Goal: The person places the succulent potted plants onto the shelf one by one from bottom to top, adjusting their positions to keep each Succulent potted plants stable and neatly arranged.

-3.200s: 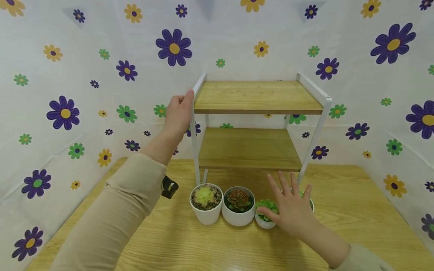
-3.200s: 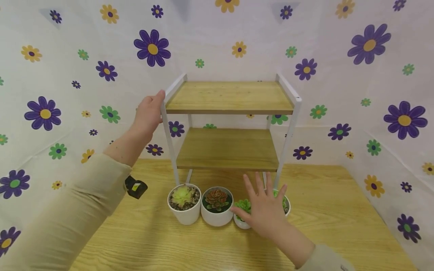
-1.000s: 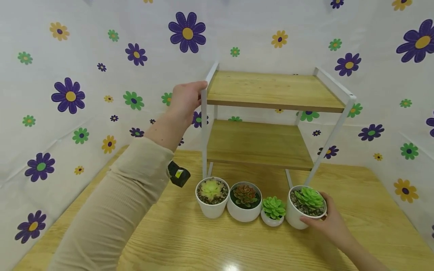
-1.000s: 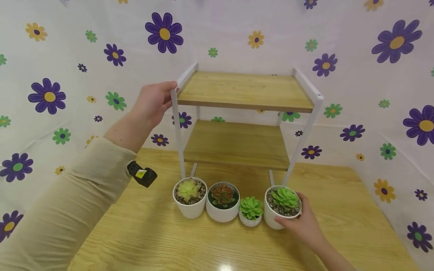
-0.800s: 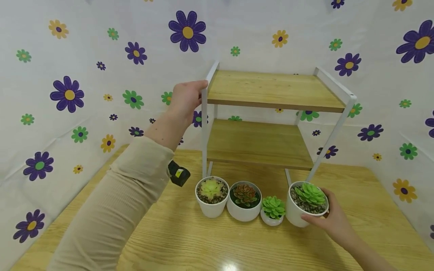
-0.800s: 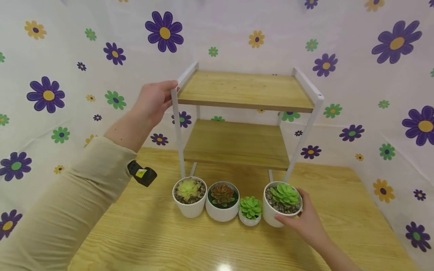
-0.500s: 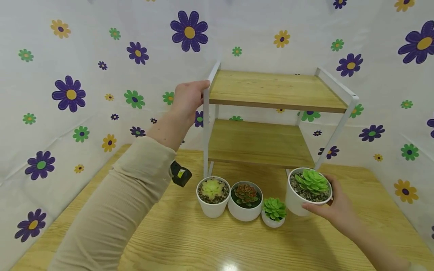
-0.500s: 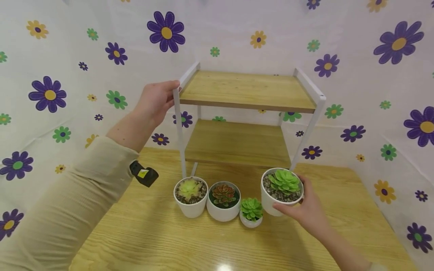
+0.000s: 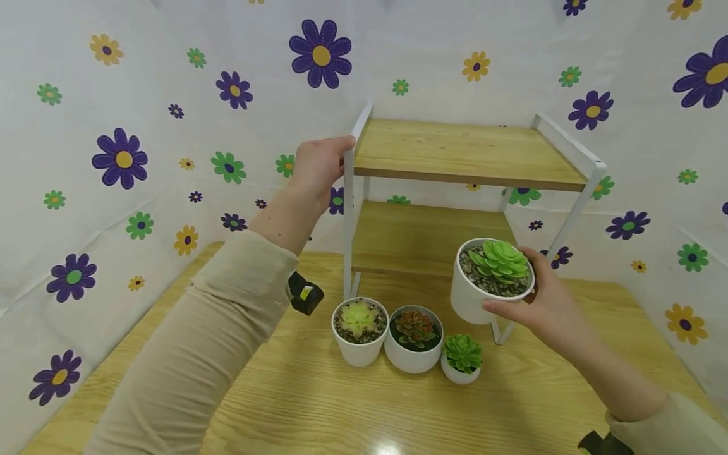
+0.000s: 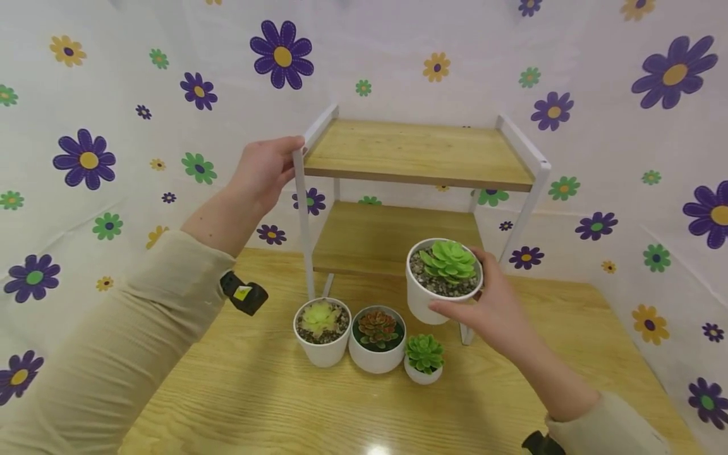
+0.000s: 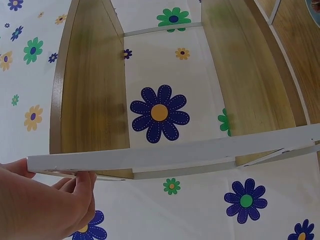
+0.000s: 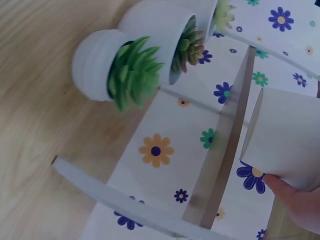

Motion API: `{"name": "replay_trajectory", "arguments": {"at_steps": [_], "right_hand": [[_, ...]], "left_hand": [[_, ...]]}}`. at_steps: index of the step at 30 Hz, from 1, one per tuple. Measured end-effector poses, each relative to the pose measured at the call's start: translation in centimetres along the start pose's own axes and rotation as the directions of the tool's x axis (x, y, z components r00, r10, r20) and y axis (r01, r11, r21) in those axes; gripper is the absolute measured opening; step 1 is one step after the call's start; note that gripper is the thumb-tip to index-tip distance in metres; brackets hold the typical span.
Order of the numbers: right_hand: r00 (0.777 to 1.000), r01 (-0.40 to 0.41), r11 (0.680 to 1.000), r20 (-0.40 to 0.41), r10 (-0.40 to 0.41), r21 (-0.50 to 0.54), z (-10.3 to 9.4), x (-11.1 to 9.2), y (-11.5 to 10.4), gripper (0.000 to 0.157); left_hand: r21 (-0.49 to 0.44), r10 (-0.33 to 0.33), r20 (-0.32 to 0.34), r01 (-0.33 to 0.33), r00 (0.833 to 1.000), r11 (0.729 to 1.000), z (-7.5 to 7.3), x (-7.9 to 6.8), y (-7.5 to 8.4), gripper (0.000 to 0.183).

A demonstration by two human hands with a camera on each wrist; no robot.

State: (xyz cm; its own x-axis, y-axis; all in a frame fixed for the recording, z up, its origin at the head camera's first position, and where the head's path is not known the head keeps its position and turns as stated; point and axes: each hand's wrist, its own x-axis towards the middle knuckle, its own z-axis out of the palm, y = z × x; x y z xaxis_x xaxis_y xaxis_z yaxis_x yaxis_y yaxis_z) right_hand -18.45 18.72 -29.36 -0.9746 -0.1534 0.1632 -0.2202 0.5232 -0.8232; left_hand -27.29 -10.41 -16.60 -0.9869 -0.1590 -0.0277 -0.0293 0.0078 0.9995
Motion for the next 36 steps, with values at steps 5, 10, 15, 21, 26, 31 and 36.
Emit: {"name": "replay_trajectory", "arguments": {"at_steps": [5,10,15,21,26,31,36], "right_hand": [[1.0,-0.02,1.0,0.011,0.02,0.016,1.0,1.3,-1.3,0.095],[1.0,0.003,0.999,0.008,-0.003,0.053,2.2,2.7,-2.1,0.091],[1.0,-0.002,0.998,0.015,0.002,0.055,3.2,4.1,-2.5,0.093],[0.999,-0.014,1.0,0.049,0.013,0.022,3.5,5.2,-2.7,0.094],[0.997,-0.02,1.0,0.073,0.021,-0.014,3.4,6.0,-2.9,0.095],[0.995,-0.011,1.0,0.099,0.012,-0.012,3.7,6.9,-3.0,0.096],[0.994,0.016,1.0,0.11,-0.018,0.018,4.3,8.0,-3.1,0.093]], "left_hand": [[0.001,0.005,-0.006,-0.005,1.0,1.0,0.0,0.1,-0.2,0.041],[0.004,0.013,-0.005,-0.013,1.0,1.0,0.0,0.2,-0.4,0.04],[-0.003,0.012,-0.006,-0.012,1.0,1.0,0.0,0.3,-0.6,0.039],[-0.005,0.02,-0.008,-0.021,1.0,1.0,0.2,0.2,-0.5,0.038],[-0.01,0.024,-0.017,-0.024,1.0,1.0,0.2,0.1,-0.4,0.037],[-0.008,0.024,-0.016,-0.024,1.0,1.0,0.1,0.1,-0.3,0.037],[0.005,0.024,-0.017,-0.024,1.0,1.0,0.1,0.0,-0.3,0.038]]}}
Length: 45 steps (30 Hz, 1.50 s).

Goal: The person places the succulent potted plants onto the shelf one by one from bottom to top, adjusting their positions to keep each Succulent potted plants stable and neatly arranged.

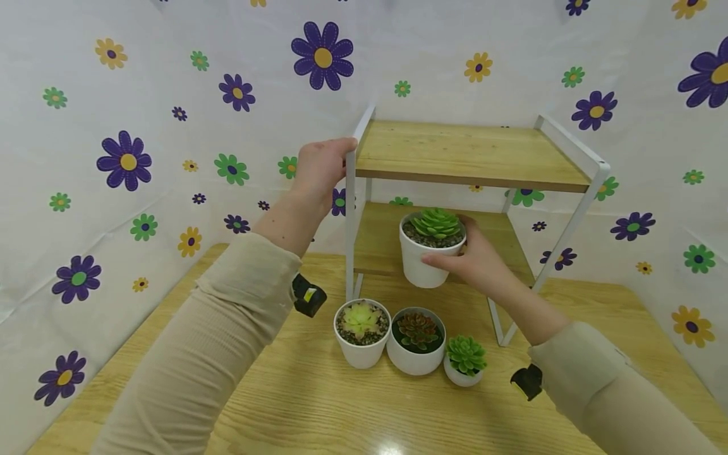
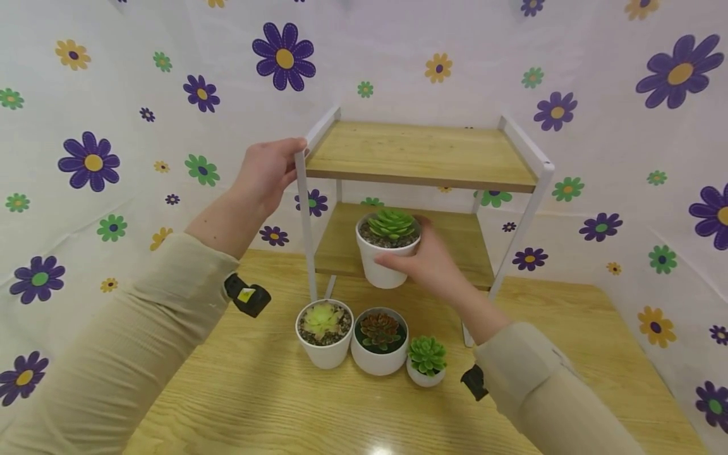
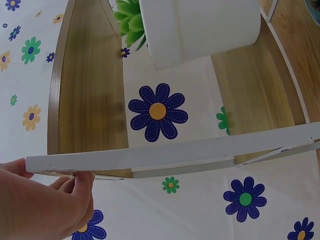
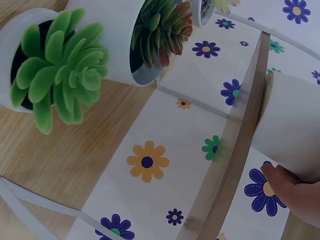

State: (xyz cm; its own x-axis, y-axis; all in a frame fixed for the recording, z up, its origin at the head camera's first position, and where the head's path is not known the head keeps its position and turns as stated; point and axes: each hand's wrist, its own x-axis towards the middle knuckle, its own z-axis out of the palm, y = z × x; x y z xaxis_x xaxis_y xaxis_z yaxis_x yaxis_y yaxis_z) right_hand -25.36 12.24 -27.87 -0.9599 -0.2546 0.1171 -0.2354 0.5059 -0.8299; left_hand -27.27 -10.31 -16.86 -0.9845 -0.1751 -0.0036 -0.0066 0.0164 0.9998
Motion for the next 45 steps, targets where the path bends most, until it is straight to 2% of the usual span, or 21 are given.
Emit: {"name": "replay_trajectory", "arguments": {"at_steps": [5,19,29,33,37,40,45], "right_hand": [[1.0,0.009,1.0,-0.007,-0.009,-0.017,0.6,1.2,-0.1,0.092],[0.999,-0.049,0.998,-0.023,0.049,-0.026,1.7,4.5,-0.5,0.097],[0.999,-0.03,1.0,-0.016,0.03,0.004,1.8,5.0,-0.7,0.095],[0.998,-0.057,0.998,0.01,0.056,0.022,1.5,4.5,-0.7,0.095],[0.996,-0.082,0.997,0.026,0.083,-0.006,1.0,3.0,-0.6,0.095],[0.998,-0.053,0.998,0.016,0.053,-0.032,0.5,1.4,-0.3,0.09],[0.999,0.034,0.999,0.02,-0.033,-0.018,-0.3,-2.1,1.3,0.08]], "left_hand": [[0.006,0.004,0.004,-0.004,1.0,1.0,0.1,0.0,0.0,0.038],[-0.01,-0.003,0.008,0.003,1.0,1.0,0.4,-0.1,0.1,0.04],[-0.024,0.008,0.013,-0.008,1.0,1.0,0.5,-0.1,0.1,0.04],[-0.026,0.004,0.013,-0.004,1.0,1.0,0.5,-0.1,0.1,0.041],[-0.024,-0.005,0.01,0.006,1.0,1.0,0.4,-0.1,0.1,0.041],[-0.021,-0.002,0.008,0.002,1.0,1.0,0.2,0.0,0.0,0.041],[-0.009,0.0,0.003,0.0,1.0,1.0,0.0,0.1,-0.1,0.041]]}}
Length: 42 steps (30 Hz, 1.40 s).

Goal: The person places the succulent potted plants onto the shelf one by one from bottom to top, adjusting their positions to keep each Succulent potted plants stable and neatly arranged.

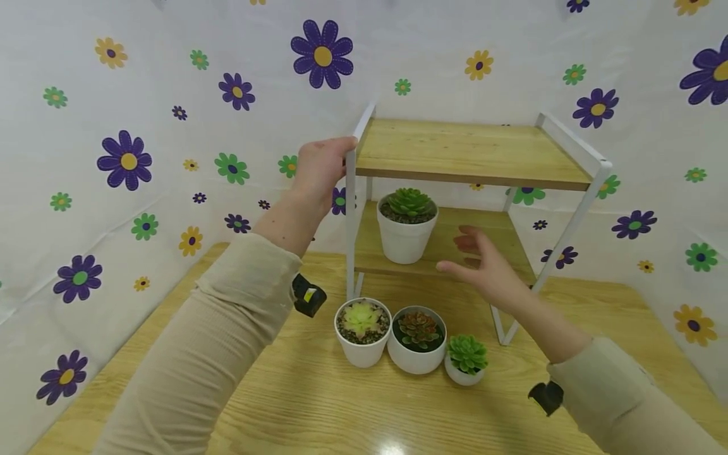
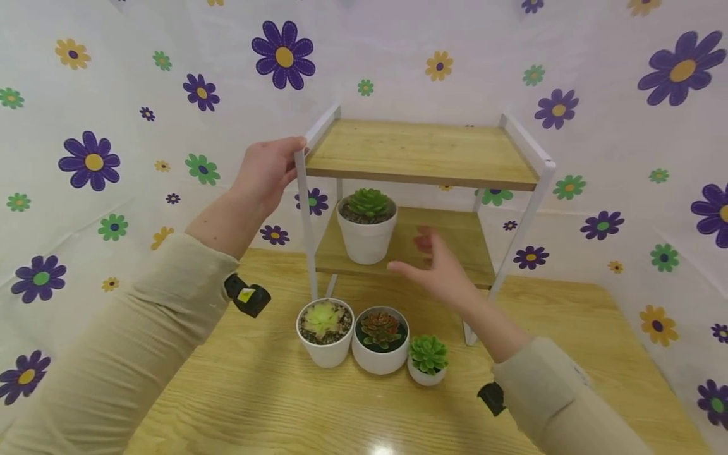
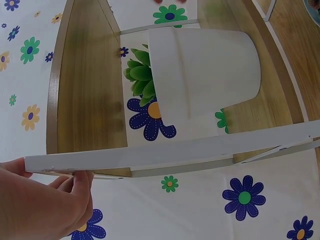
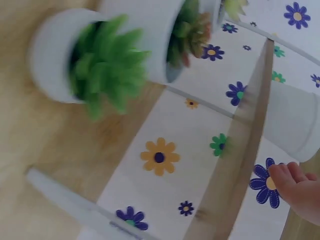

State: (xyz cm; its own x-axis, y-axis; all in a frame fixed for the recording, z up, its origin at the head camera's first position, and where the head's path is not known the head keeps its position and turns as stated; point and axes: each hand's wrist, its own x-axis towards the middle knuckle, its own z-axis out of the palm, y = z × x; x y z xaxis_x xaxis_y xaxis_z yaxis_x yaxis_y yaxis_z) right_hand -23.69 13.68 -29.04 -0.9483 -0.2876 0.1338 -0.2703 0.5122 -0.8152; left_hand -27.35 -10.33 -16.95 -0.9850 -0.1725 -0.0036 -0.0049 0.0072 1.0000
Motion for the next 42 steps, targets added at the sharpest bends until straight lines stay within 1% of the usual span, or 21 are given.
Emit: {"name": "replay_trajectory", "arguments": {"at_steps": [2,5,9,14,17,20,25,28,31,39,42], "right_hand": [[1.0,0.028,1.0,0.007,-0.028,-0.006,-0.1,-1.6,1.0,0.078],[0.998,0.056,0.998,0.011,-0.056,-0.041,0.0,-3.7,2.7,0.076],[0.999,0.046,0.996,0.028,-0.044,-0.075,0.4,-5.8,5.1,0.077],[0.999,0.009,0.995,0.041,-0.005,-0.098,1.3,-7.3,7.8,0.08],[0.999,-0.009,0.993,0.046,0.015,-0.116,2.0,-7.8,9.2,0.081],[0.997,-0.033,0.992,0.069,0.042,-0.126,2.7,-8.0,10.2,0.084],[0.991,-0.062,0.986,0.111,0.08,-0.156,3.6,-8.1,11.5,0.089],[0.987,-0.078,0.981,0.122,0.101,-0.178,4.1,-8.1,12.1,0.09],[0.985,-0.103,0.977,0.119,0.126,-0.185,4.4,-8.0,12.4,0.088],[0.986,-0.098,0.979,0.113,0.119,-0.178,5.0,-7.8,12.8,0.079],[0.985,-0.122,0.975,0.1,0.142,-0.184,5.1,-7.9,12.8,0.078]], "left_hand": [[0.002,-0.003,-0.001,0.003,1.0,1.0,-0.1,0.1,-0.1,0.041],[0.01,-0.008,-0.004,0.008,1.0,1.0,-0.3,0.1,-0.1,0.042],[0.02,-0.011,-0.011,0.011,1.0,1.0,-0.4,0.1,-0.1,0.042],[0.021,-0.008,-0.01,0.008,1.0,1.0,-0.5,0.1,-0.1,0.042],[0.02,-0.008,-0.007,0.008,1.0,1.0,-0.5,0.1,-0.1,0.043],[0.02,-0.007,-0.005,0.008,1.0,1.0,-0.5,0.2,-0.2,0.043],[0.011,-0.007,-0.001,0.007,1.0,1.0,-0.5,0.2,-0.3,0.041],[0.014,-0.007,0.003,0.007,1.0,1.0,-0.5,0.1,-0.2,0.041],[0.014,-0.002,0.009,0.002,1.0,1.0,-0.4,0.1,-0.2,0.041],[0.02,0.001,0.011,-0.001,1.0,1.0,-0.1,-0.1,0.0,0.041],[0.017,0.005,0.017,-0.005,1.0,1.0,0.0,-0.2,0.0,0.04]]}}
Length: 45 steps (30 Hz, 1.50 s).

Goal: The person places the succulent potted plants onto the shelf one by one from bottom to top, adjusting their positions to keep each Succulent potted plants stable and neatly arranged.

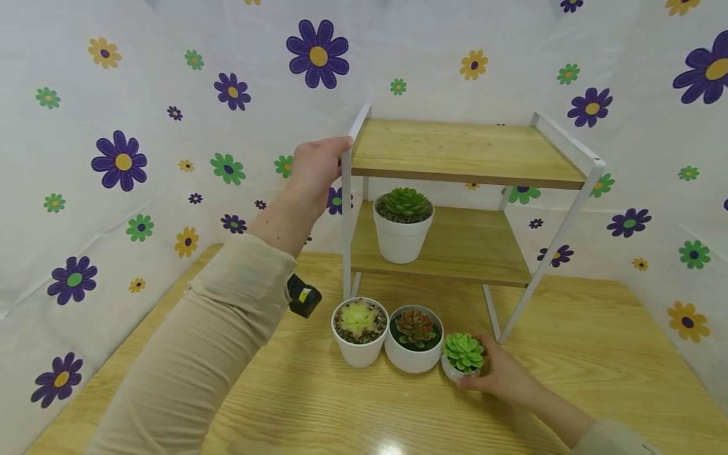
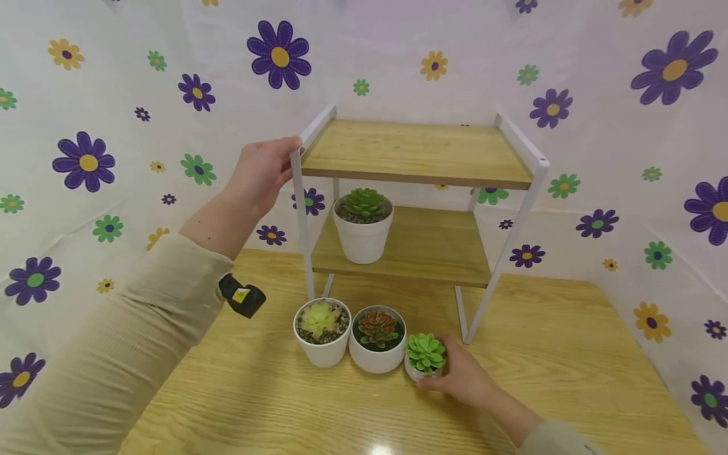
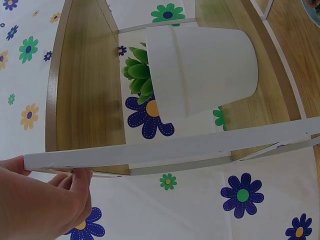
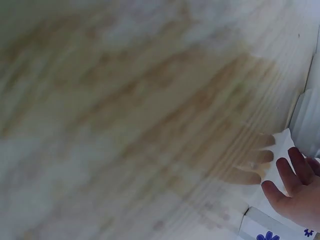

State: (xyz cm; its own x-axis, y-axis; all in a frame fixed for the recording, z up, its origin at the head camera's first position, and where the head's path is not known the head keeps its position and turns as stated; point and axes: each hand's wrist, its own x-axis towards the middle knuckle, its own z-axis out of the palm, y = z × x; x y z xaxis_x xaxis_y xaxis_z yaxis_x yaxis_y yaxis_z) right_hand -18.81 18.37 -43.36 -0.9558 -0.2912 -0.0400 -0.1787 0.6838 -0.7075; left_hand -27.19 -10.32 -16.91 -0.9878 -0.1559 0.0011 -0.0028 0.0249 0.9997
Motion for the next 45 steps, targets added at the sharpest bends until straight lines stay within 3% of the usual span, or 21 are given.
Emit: {"name": "replay_trajectory", "arguments": {"at_steps": [23,30,37,45], "right_hand": [[0.999,-0.032,0.999,-0.036,0.031,-0.032,0.0,0.0,0.2,0.069],[0.997,-0.025,0.999,-0.079,0.021,-0.043,-0.8,-0.1,0.4,0.076],[0.997,-0.032,0.999,-0.068,0.03,-0.031,-1.9,-0.4,0.1,0.078],[0.996,-0.012,1.0,-0.094,0.009,-0.024,-3.2,-0.8,-0.5,0.07]], "left_hand": [[0.012,0.004,0.003,-0.004,1.0,1.0,0.2,0.1,-0.2,0.037],[0.008,0.006,-0.005,-0.005,1.0,1.0,0.2,0.1,-0.2,0.038],[0.009,0.01,-0.006,-0.01,1.0,1.0,0.2,0.0,-0.2,0.038],[0.003,0.024,-0.013,-0.024,1.0,1.0,0.2,0.0,-0.2,0.036]]}}
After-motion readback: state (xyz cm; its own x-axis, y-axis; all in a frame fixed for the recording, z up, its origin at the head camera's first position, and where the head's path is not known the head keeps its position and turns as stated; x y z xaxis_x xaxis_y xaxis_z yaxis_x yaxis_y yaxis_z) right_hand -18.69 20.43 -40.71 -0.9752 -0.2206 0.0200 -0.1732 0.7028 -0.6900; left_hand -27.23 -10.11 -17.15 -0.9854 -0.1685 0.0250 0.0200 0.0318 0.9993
